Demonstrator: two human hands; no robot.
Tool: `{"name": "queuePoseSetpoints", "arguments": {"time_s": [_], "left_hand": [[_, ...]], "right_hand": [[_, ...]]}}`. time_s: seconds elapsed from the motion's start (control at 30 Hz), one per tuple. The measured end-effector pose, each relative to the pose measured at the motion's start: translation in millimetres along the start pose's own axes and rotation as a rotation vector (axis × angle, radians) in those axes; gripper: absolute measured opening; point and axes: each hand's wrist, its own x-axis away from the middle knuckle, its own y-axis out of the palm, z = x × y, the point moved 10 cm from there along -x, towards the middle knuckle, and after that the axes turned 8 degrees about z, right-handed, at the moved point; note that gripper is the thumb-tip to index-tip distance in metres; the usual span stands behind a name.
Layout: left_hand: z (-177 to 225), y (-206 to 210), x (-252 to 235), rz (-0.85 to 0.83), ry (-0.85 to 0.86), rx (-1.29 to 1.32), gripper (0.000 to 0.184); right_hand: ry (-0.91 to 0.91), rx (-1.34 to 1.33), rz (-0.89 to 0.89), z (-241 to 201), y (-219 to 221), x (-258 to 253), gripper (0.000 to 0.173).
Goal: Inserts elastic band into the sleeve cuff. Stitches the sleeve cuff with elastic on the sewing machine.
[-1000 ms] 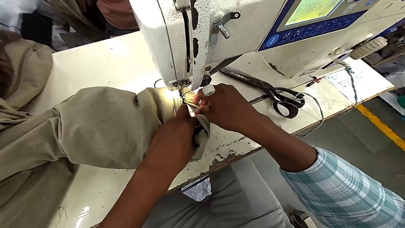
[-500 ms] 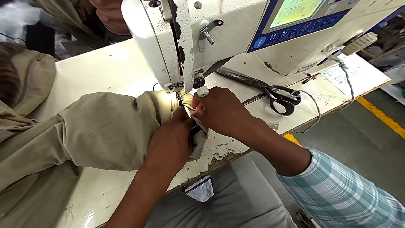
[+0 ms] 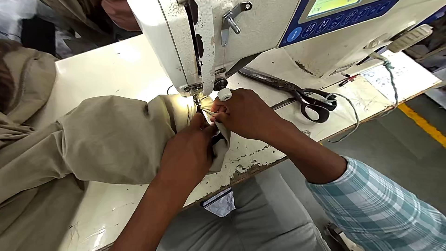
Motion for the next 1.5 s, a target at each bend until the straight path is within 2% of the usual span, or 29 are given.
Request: {"name": "queuePoseSetpoints", "arguments": {"time_s": [0.17, 0.3, 0.4, 0.53, 0.6, 0.7, 0.83, 0.97, 1.13, 1.37, 1.5], "left_hand": [[-1, 0, 1, 0.011, 0.013, 0.020, 0.021], [-2, 0, 1, 0.018, 0.012, 0.022, 0.022], [-3, 1, 1, 0.006, 0.006, 0.006, 0.019], [-3, 1, 1, -0.004, 0.000, -0.005, 0.021], [-3, 1, 1, 0.001, 0.007, -0.001, 0.023], [1, 0, 2, 0.031, 0.038, 0.015, 0.025], [3, 2, 4, 0.046, 0.042, 0.003, 0.028], [3, 1, 3, 0.064, 0.048, 0.040, 0.027], [1, 1, 3, 0.062, 0.048, 0.043, 0.021], [-6, 4, 5, 0.045, 0.022, 0.046, 0.024], [-7, 3, 4, 0.024, 0.009, 0.063, 0.019]], "right_hand": [[0.064, -0.039, -0.108, 4, 3, 5, 0.015], [-0.046, 0.023, 0.013, -12, -1, 11, 0.007], [-0.134, 0.088, -0.011, -24, 11, 19, 0.014], [-0.088, 0.101, -0.026, -19, 11, 22, 0.015], [-0.042, 0.052, 0.011, -11, 6, 20, 0.011], [-0.001, -0.029, 0.060, 2, -1, 18, 0.015], [0.065, -0.070, 0.040, 8, -3, 18, 0.015], [0.058, -0.154, 0.122, 8, -5, 16, 0.016], [-0.003, -0.103, 0.196, -6, -3, 18, 0.015], [-0.067, -0.011, 0.084, -14, 7, 19, 0.019], [0.000, -0.075, 0.070, -5, 5, 16, 0.012]]}}
